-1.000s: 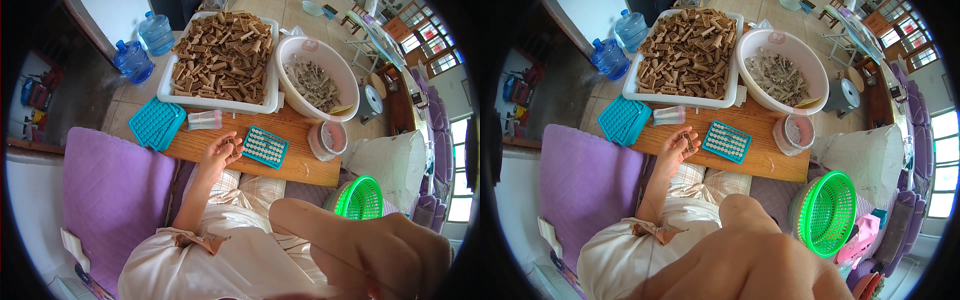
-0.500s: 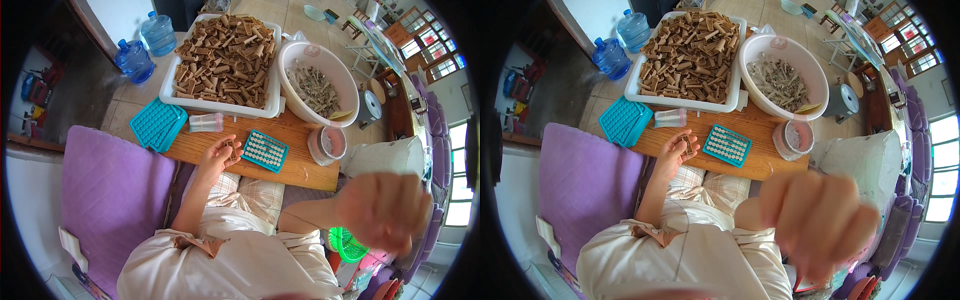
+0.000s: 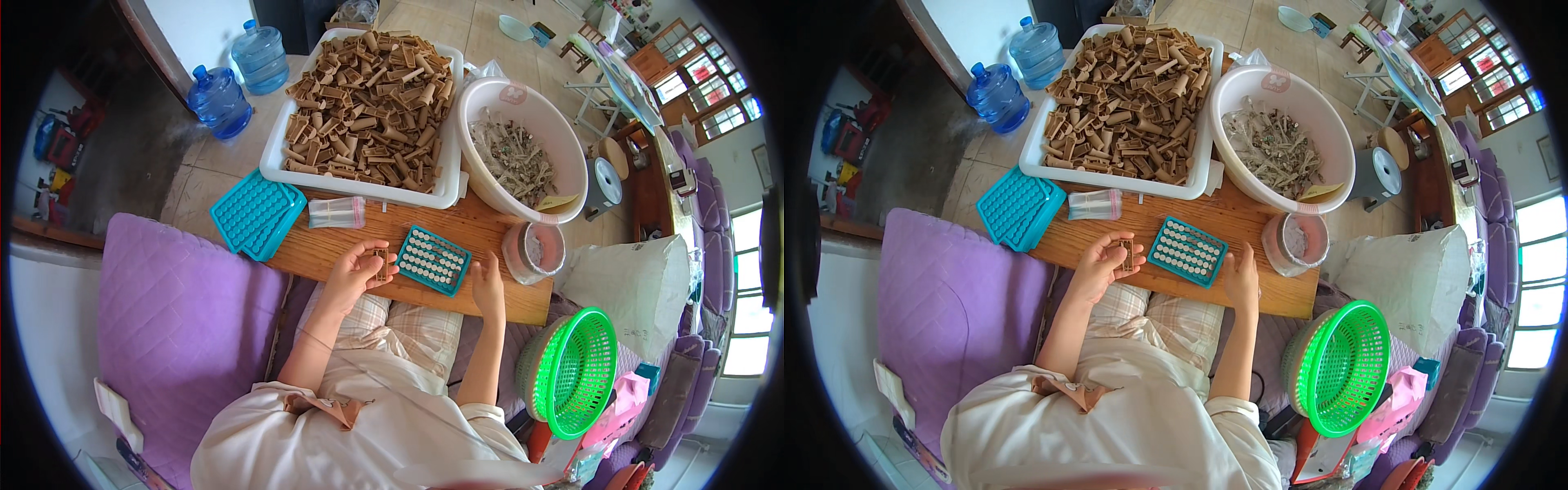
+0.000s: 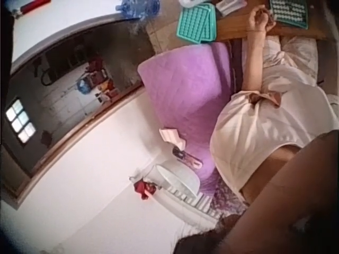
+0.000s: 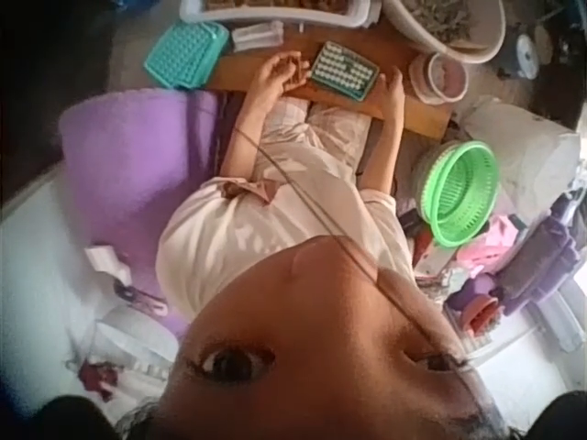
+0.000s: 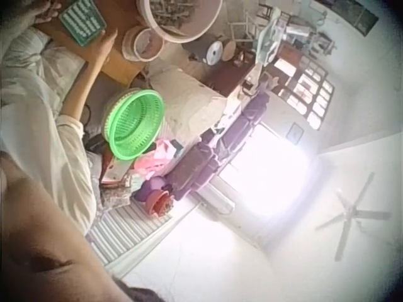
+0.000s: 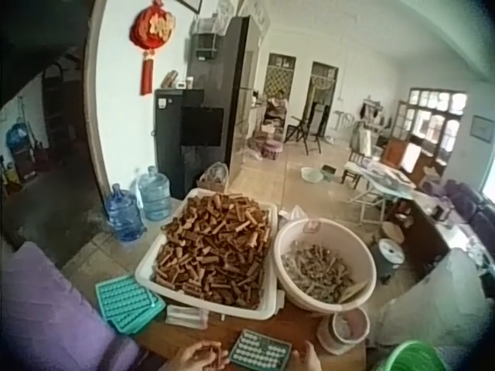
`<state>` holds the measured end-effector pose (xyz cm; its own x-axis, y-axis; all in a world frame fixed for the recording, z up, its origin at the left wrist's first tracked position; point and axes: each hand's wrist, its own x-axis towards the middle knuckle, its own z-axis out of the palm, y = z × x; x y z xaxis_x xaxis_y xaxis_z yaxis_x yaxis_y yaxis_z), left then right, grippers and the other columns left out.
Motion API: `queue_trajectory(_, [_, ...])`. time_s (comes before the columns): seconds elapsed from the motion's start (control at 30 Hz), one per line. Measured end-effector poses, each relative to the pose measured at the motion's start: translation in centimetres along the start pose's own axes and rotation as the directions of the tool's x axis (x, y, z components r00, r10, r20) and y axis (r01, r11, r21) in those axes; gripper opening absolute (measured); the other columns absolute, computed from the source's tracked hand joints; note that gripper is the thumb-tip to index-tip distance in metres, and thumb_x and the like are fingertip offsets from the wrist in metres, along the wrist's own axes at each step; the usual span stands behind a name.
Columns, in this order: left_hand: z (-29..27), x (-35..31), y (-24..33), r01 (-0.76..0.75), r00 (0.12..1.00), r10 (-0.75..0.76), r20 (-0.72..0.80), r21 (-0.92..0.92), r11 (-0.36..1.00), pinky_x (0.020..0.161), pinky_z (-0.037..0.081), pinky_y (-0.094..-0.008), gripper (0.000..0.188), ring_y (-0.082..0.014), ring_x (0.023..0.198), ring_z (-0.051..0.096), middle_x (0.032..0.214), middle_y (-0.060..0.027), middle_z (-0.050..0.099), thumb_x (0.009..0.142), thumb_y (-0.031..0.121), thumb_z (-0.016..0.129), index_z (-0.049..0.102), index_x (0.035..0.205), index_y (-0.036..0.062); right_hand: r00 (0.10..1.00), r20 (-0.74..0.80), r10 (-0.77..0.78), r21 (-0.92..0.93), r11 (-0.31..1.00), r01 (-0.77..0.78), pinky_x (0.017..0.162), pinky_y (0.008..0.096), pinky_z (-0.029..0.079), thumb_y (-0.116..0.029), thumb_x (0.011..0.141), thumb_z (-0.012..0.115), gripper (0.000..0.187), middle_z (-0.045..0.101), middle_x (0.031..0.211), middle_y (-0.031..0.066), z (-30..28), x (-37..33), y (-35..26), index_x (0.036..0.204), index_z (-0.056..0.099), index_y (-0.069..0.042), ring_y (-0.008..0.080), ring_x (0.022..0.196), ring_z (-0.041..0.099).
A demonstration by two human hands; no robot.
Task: The person assembles small wooden components into blue silicone grids by hand.
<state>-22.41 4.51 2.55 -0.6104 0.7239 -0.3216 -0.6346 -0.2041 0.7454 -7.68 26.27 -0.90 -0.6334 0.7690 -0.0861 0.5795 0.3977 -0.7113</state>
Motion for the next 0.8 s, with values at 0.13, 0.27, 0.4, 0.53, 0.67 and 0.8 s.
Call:
queue_trajectory(0.13, [0.2,0.2,0.4,0.001,0.999,-0.003,-0.033,-0.048,0.999,0.072,0.05,-0.029,0.027,-0.0193,0.083,0.058,0.095,-0.0118,0.057,0.084,0.01,0.05,0.046,0.109,0.0022,0.993,0.093,0.072,0.054,0.996,-0.078,0.078,0.0306,0.042,-0.022,0.086,0.045,0.041,0.055,0.099,0.0171,0.6,-0.1,-0.4,0.122,0.034,-0.005,0.0238,0.092,0.054])
queue_trajectory(0.27, [0.3,0.5,0.5,-0.025,1.0,0.024,-0.018,-0.065,0.998,0.073,0.05,-0.0307,0.031,-0.0203,0.085,0.058,0.097,-0.0113,0.056,0.083,0.013,0.052,0.046,0.111,0.0031,0.998,0.055,0.001,0.185,0.983,-0.011,0.074,0.0329,0.043,-0.015,0.083,0.047,0.036,0.056,0.098,0.0197,1.3,0.9,-0.6,0.116,0.041,-0.002,0.0274,0.091,0.056])
queue_trajectory(0.4, [-0.2,0.6,0.3,-0.018,1.0,0.016,-0.023,-0.076,0.997,0.072,0.05,-0.0303,0.032,-0.02,0.084,0.058,0.097,-0.0107,0.055,0.082,0.015,0.053,0.046,0.111,0.0033,0.999,0.047,0.027,0.109,0.993,-0.032,0.075,0.028,0.043,-0.014,0.084,0.047,0.033,0.057,0.095,0.0136,1.7,0.9,-0.9,0.115,0.043,-0.003,0.0205,0.086,0.056])
queue_trajectory(0.53, [-0.4,0.7,0.1,-0.015,1.0,0.013,-0.028,-0.065,0.998,0.072,0.05,-0.0308,0.033,-0.0206,0.085,0.058,0.097,-0.0102,0.056,0.082,0.017,0.054,0.046,0.111,0.0051,0.997,0.024,-0.067,0.001,0.998,0.067,0.069,0.0305,0.044,-0.01,0.081,0.049,0.027,0.057,0.089,0.0157,2.1,1.7,-1.2,0.107,0.051,-0.004,0.0236,0.08,0.057])
queue_trajectory(0.67, [-0.4,0.8,0.3,-0.005,0.999,0.003,-0.035,-0.068,0.998,0.071,0.05,-0.0304,0.033,-0.0202,0.084,0.058,0.097,-0.0103,0.056,0.082,0.017,0.054,0.046,0.111,0.0055,0.962,-0.032,-0.273,-0.116,0.957,0.268,0.062,0.0324,0.044,-0.006,0.077,0.051,0.023,0.056,0.08,0.0163,2.5,2.1,-2.3,0.099,0.058,-0.005,0.0271,0.07,0.056])
queue_trajectory(0.8, [-0.6,0.7,0.4,-0.008,0.999,0.005,-0.039,-0.069,0.998,0.071,0.05,-0.03,0.033,-0.0199,0.084,0.058,0.097,-0.0103,0.056,0.082,0.017,0.054,0.046,0.111,0.0054,0.941,-0.03,-0.336,-0.184,0.928,0.325,0.06,0.033,0.044,-0.004,0.076,0.051,0.022,0.055,0.077,0.0142,2.4,2.1,-2.6,0.096,0.06,-0.005,0.0279,0.067,0.056])
